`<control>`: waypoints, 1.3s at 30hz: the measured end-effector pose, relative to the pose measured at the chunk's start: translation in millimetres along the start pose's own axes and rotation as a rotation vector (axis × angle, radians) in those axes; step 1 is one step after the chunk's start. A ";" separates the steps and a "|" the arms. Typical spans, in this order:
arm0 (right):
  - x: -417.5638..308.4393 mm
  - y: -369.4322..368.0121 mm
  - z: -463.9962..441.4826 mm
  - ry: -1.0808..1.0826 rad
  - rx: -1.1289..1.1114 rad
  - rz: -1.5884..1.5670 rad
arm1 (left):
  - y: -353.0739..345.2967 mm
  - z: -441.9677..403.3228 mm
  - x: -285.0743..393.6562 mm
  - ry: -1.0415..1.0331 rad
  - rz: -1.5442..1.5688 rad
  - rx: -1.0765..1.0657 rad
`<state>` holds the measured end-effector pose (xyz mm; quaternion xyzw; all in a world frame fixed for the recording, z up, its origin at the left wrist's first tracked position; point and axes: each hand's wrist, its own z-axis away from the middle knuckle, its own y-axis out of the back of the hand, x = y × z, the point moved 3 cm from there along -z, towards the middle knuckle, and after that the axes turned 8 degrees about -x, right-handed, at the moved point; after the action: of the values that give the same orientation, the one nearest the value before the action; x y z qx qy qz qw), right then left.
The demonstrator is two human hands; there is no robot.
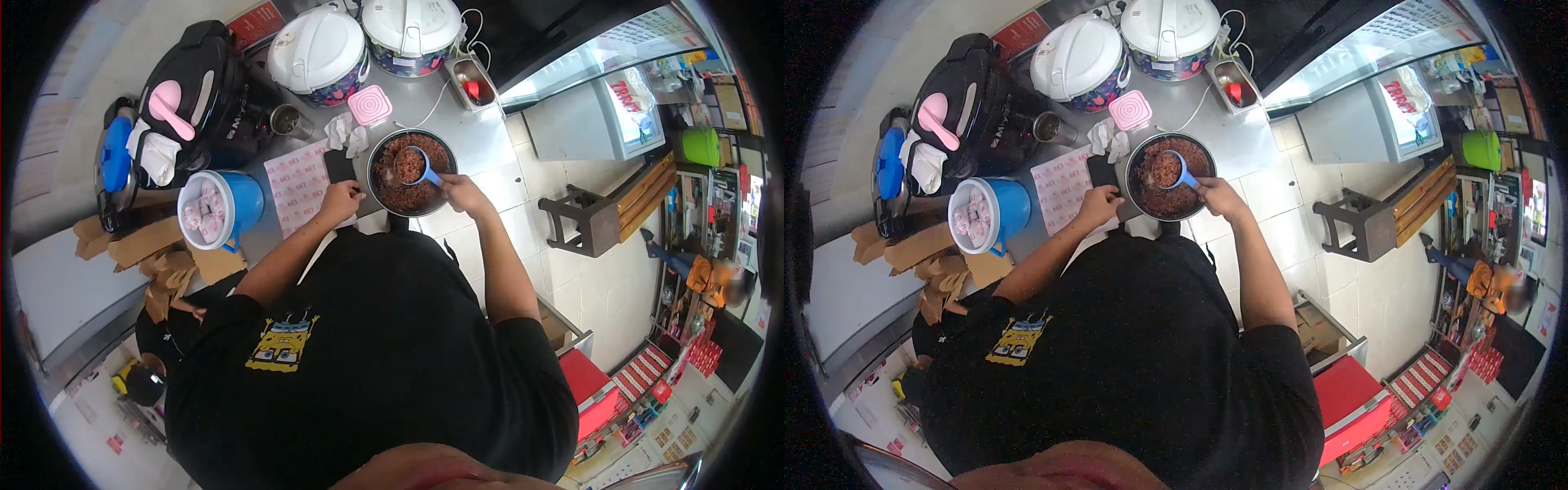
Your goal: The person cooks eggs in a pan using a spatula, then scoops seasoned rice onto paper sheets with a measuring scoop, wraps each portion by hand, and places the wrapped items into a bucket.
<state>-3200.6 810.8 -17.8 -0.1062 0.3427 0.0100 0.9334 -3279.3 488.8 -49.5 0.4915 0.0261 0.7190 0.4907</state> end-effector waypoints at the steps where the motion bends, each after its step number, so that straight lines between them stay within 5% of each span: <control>1: -2.6 -1.0 -0.5 0.004 0.032 0.098 | -1.9 -0.6 0.2 0.008 0.023 0.027; 6: 18.5 -14.1 -51.7 -0.004 0.102 0.396 | -5.0 -19.7 13.5 -0.108 -0.011 0.139; 8: 27.4 -24.9 -79.0 0.138 0.323 0.844 | -0.4 -23.7 29.9 -0.132 -0.076 0.168; 14: 11.5 -80.4 -87.4 0.013 0.352 0.821 | -0.7 -36.0 29.2 -0.199 -0.231 0.068; 17: -13.8 -97.4 -69.2 0.204 0.241 1.030 | -9.9 -48.4 4.9 -0.305 -0.436 0.165; 18: -13.2 -98.6 -67.6 0.165 0.087 1.210 | -20.9 -60.9 -20.0 -0.220 -0.457 0.069; 19: -6.1 -99.7 -67.8 0.223 0.135 1.317 | -13.2 -49.8 12.4 -0.342 -0.555 0.032; 20: 6.7 -92.5 -80.5 0.325 0.250 1.051 | -13.5 -56.2 16.4 -0.328 -0.554 -0.024; 21: 11.4 -92.1 -96.9 0.397 0.256 1.063 | -6.5 -51.0 30.1 -0.534 -0.395 0.015; 23: 48.8 -74.8 -139.1 0.329 0.371 0.635 | -3.8 -68.1 5.3 -0.390 -0.481 0.042; 25: 17.4 -54.5 -78.6 0.322 0.240 0.753 | -3.8 -90.9 -41.4 -0.319 -0.358 0.019; 27: 58.2 -36.2 -138.6 0.507 0.127 1.042 | -0.6 -65.2 -24.3 -0.223 -0.040 -0.075; 28: 78.5 -26.8 -171.2 0.595 0.127 1.092 | 0.2 -36.7 2.2 -0.348 0.003 0.006; 34: 48.7 -13.0 -66.6 0.284 0.326 0.665 | 15.3 -32.9 -52.0 -0.082 -0.304 0.001; 36: 55.1 -9.0 -74.8 0.379 0.325 0.611 | 20.3 -34.2 -67.5 -0.029 -0.334 -0.002; 39: 39.9 -21.9 -64.5 0.784 0.324 1.216 | 31.0 -27.5 -117.9 0.072 -0.356 0.001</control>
<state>-3209.2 774.0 -87.1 0.2457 0.6463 0.4357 0.5762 -3316.3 398.9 -127.9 0.4533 0.1308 0.6378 0.6088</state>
